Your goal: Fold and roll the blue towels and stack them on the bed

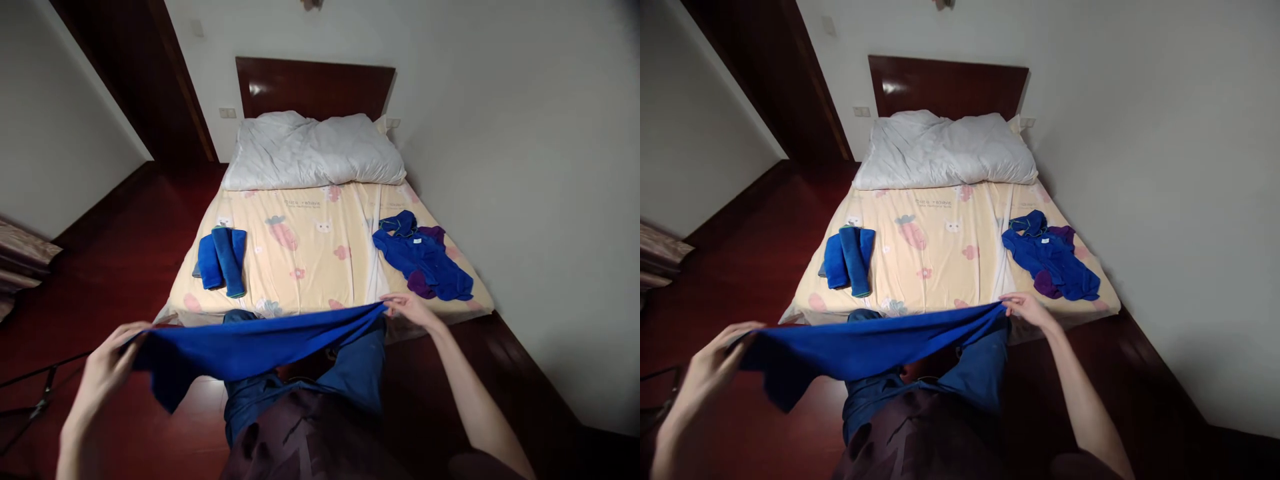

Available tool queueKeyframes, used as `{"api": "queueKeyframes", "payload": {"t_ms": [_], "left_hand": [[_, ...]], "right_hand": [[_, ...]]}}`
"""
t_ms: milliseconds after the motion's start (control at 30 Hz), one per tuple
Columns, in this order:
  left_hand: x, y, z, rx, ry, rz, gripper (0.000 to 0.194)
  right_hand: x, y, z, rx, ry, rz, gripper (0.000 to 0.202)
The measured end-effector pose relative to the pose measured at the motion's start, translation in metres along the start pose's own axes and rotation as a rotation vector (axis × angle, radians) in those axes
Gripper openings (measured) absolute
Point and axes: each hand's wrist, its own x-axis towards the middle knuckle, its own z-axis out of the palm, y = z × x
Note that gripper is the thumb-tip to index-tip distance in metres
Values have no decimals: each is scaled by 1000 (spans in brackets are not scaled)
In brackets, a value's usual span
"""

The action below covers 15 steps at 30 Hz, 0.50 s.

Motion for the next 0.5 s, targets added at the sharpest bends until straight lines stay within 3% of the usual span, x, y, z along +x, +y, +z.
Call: {"api": "queueKeyframes", "payload": {"t_ms": [67,133,233,333,433,500], "left_hand": [[42,-8,19,16,-39,93,78],[86,-6,36,-5,-87,141,70],[150,11,55,-72,-84,163,42],[207,33,64,-52,-1,238,32],[245,47,69,1,122,336,34],[254,48,73,55,147,391,37]], "right_hand": [[26,-20,-35,21,114,-61,60],[49,-38,-63,59,203,-132,60],[78,-60,-96,156,332,-212,57],[98,-75,-121,240,488,-278,54],[104,-78,-138,245,581,-344,52],[99,-73,-144,224,593,-361,53]]}}
